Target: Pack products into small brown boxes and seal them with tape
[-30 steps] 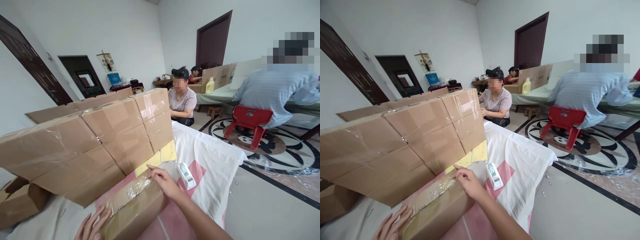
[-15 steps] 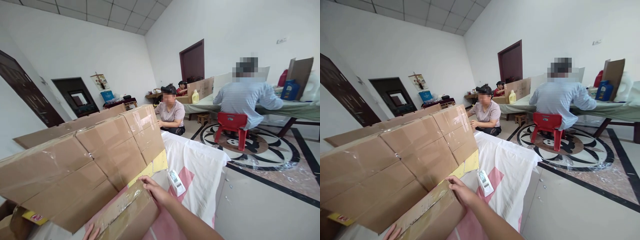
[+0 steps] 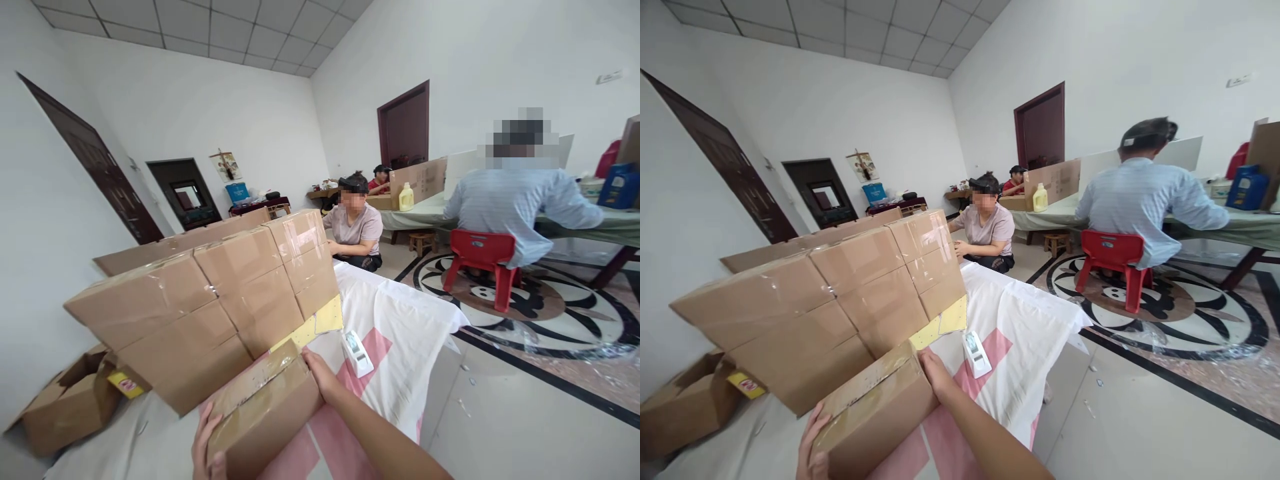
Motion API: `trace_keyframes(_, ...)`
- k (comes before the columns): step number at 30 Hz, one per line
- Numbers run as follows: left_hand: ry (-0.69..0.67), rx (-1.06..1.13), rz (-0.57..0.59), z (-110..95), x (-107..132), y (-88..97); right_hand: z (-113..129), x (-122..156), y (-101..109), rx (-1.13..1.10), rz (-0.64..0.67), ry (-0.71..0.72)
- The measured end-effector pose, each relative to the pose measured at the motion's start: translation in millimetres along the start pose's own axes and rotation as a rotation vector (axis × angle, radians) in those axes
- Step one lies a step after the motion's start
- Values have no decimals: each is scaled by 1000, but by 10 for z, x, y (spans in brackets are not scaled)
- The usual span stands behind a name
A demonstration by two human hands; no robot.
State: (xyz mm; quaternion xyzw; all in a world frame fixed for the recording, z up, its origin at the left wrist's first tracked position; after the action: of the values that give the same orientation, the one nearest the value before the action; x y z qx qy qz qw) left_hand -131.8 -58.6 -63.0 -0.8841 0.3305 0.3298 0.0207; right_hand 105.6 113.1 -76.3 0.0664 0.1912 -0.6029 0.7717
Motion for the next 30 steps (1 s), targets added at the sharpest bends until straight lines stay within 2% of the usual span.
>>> trace_keyframes(3, 23, 47, 61, 82, 39, -22, -27, 5, -26, -39, 8, -20)
trace_keyframes(7, 21, 21, 59, 158, -10, 26, -65, -3, -15, -64, -4, -30)
trace_keyframes(12, -22, 1, 70, 140, -71, 68, -138, -5, 7, -87, -16, -48)
trace_keyframes(18, 7, -32, 52, 236, -17, 97, -194, 7, 19, -58, -14, -81)
trace_keyframes(22, -16, -57, 90, 335, 11, 93, -301, 6, 70, -22, -40, -149)
trace_keyframes(26, -35, 8, -26, 341, 32, 97, -369, 10, 91, -52, -43, -222)
trace_keyframes(30, -48, 87, -116, 328, 64, 42, -246, 12, 40, -136, 9, -208)
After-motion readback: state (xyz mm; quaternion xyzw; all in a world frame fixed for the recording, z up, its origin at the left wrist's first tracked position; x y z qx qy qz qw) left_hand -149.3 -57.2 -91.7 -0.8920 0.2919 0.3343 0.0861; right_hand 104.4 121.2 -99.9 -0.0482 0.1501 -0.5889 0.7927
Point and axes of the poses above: each hand's wrist, its own x-axis away from the middle knuckle, its own y-axis out of the back of the hand, z = x × y, the point moved 8 cm from there along -x, towards the middle knuckle, and after that the axes turned 7 degrees about y, right-handed, at the moved point
